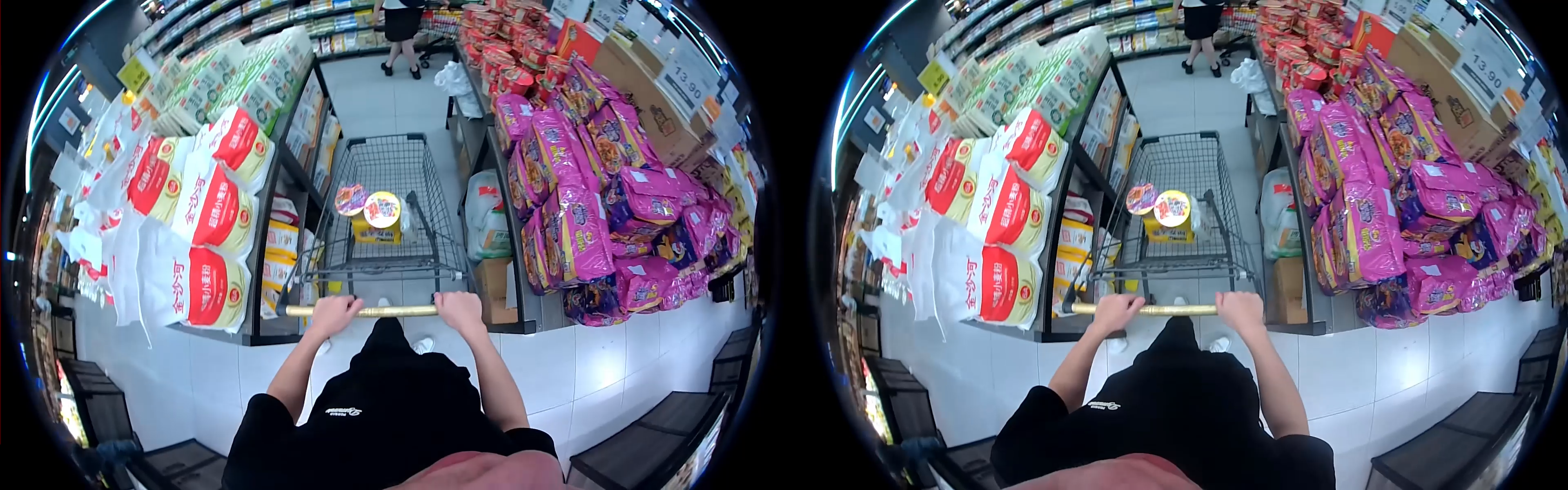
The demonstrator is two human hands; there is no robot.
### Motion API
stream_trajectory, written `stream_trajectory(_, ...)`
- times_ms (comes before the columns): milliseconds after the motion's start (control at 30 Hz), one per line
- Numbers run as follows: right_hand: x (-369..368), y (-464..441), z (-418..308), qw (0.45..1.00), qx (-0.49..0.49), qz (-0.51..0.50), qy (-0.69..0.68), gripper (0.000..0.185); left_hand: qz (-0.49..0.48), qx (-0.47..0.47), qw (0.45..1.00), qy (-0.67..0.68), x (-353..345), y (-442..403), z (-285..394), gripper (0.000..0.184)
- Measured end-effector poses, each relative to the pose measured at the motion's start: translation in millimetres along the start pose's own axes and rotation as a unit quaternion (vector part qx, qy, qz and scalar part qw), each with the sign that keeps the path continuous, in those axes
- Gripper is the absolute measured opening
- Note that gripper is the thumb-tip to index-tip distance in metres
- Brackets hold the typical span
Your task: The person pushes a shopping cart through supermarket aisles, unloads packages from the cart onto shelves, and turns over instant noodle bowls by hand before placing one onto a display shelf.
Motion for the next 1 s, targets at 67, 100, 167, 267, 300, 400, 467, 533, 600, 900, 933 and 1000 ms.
stream_trajectory(67, 5, 5, -2, 1.0, -0.009, 0.008, -0.003, 0.047, -0.023, 0.024, 0.999, -0.005, 8, 4, 8, 0.046)
stream_trajectory(100, 7, 7, -2, 1.0, -0.014, 0.006, -0.005, 0.047, -0.022, 0.014, 1.0, -0.006, 9, 7, 11, 0.046)
stream_trajectory(167, 10, 8, -2, 1.0, -0.02, 0.015, -0.015, 0.047, -0.032, 0.024, 0.999, -0.01, 10, 10, 9, 0.044)
stream_trajectory(267, 14, 10, -3, 0.999, -0.021, 0.038, -0.03, 0.045, -0.058, -0.024, 0.997, -0.038, 10, 8, 9, 0.054)
stream_trajectory(300, 16, 9, -4, 0.998, -0.011, 0.052, -0.035, 0.045, -0.066, -0.032, 0.997, -0.031, 9, 6, 8, 0.057)
stream_trajectory(400, 13, 6, -4, 0.997, -0.012, 0.064, -0.035, 0.044, -0.082, -0.019, 0.996, -0.006, 10, 1, 3, 0.057)
stream_trajectory(467, 14, 2, -4, 0.997, -0.01, 0.074, -0.033, 0.043, -0.072, -0.025, 0.997, -0.01, 5, -5, -3, 0.057)
stream_trajectory(533, 12, 2, -6, 0.997, 0.004, 0.076, -0.031, 0.041, -0.074, -0.017, 0.997, -0.009, 6, -7, -4, 0.057)
stream_trajectory(600, 12, -3, -6, 0.993, -0.005, 0.117, -0.011, 0.037, -0.079, -0.01, 0.997, -0.025, 10, -11, -2, 0.057)
stream_trajectory(900, 1, -4, -9, 0.955, 0.065, 0.288, 0.027, 0.028, -0.03, -0.056, 0.997, -0.036, 6, -19, -12, 0.067)
stream_trajectory(933, 1, -4, -9, 0.957, 0.056, 0.283, 0.041, 0.028, -0.044, -0.052, 0.997, -0.034, 7, -19, -12, 0.068)
stream_trajectory(1000, 0, -3, -11, 0.957, 0.06, 0.279, 0.053, 0.029, -0.035, -0.043, 0.998, -0.015, 6, -16, -12, 0.065)
Point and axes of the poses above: each hand's wrist, its own y-axis away from the middle knuckle, its own x-axis out of the back of the hand, z = x × y, the point moved 5 cm from there along -y, towards the middle knuckle, and after that the axes turned 13 degrees about z, right-handed, at the moved point
